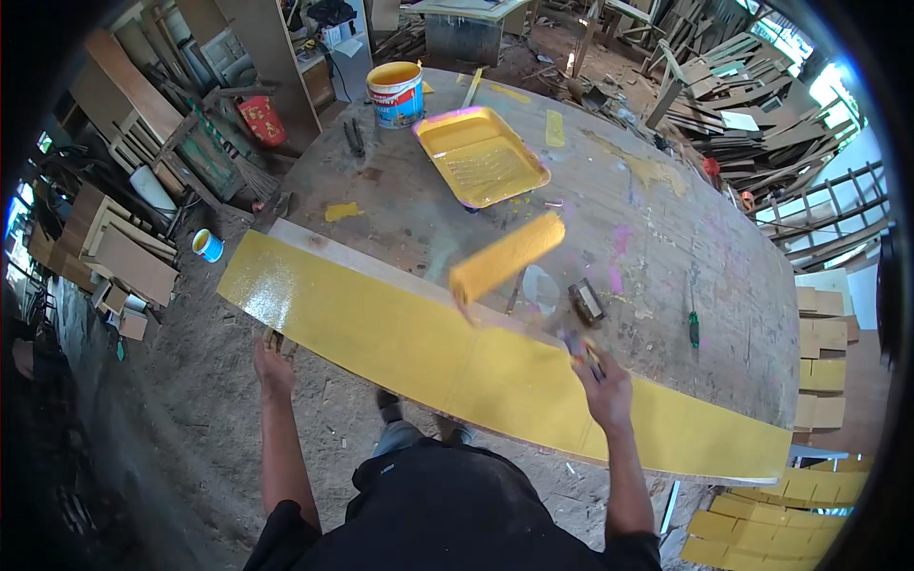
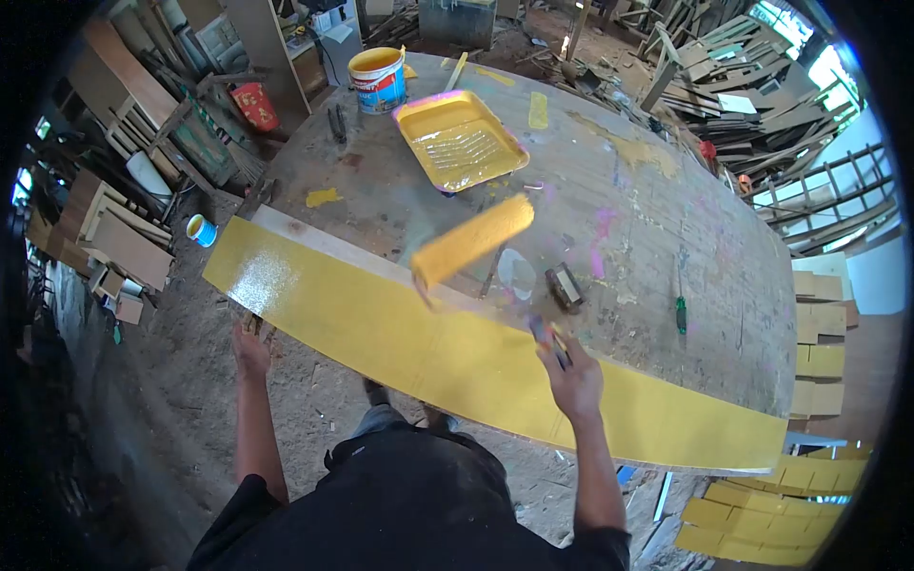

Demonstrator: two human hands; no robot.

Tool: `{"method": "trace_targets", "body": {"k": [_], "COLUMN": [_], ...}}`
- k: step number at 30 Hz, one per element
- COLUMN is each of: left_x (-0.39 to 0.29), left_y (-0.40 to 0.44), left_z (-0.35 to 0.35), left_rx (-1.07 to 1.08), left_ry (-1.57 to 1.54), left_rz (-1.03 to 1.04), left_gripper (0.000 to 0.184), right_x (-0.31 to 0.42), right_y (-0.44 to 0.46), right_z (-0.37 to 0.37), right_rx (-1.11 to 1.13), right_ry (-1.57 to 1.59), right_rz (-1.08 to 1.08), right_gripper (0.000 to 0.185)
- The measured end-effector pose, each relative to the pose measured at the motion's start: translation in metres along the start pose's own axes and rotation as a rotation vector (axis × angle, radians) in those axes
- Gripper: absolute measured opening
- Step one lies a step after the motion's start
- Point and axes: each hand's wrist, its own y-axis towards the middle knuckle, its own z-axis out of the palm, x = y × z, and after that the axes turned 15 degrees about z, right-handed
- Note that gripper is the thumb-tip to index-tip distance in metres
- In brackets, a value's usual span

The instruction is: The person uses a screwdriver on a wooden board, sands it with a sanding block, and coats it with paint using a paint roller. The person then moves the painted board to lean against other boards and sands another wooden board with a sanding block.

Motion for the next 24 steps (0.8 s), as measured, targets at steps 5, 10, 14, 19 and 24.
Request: {"method": "trace_targets", "body": {"k": [5,10,14,19,24], "left_x": [0.004,0.000,0.001,-0.011,-0.002], "left_y": [-0.003,-0.002,-0.001,-0.010,-0.001], "left_z": [-0.001,0.000,-0.007,0.011,0.004], "left_rx": [0.020,0.045,0.044,0.001,0.020], "left_ry": [0.039,0.018,-0.006,0.011,0.029], "left_rz": [0.060,0.030,0.005,-0.007,-0.044], "left_gripper": [0.085,0.084,0.078,0.071,0.067], "right_x": [0.038,0.058,0.046,0.023,-0.004], "right_y": [0.130,0.217,0.247,0.249,0.214], "right_z": [0.078,0.122,0.135,0.142,0.141], "right_rx": [-0.094,-0.073,-0.079,-0.025,-0.287], "right_ry": [-0.034,-0.173,-0.152,-0.204,-0.401], "right_rz": [0.025,0.178,0.139,0.149,-0.184], "right_gripper": [0.048,0.054,0.056,0.056,0.050]}}
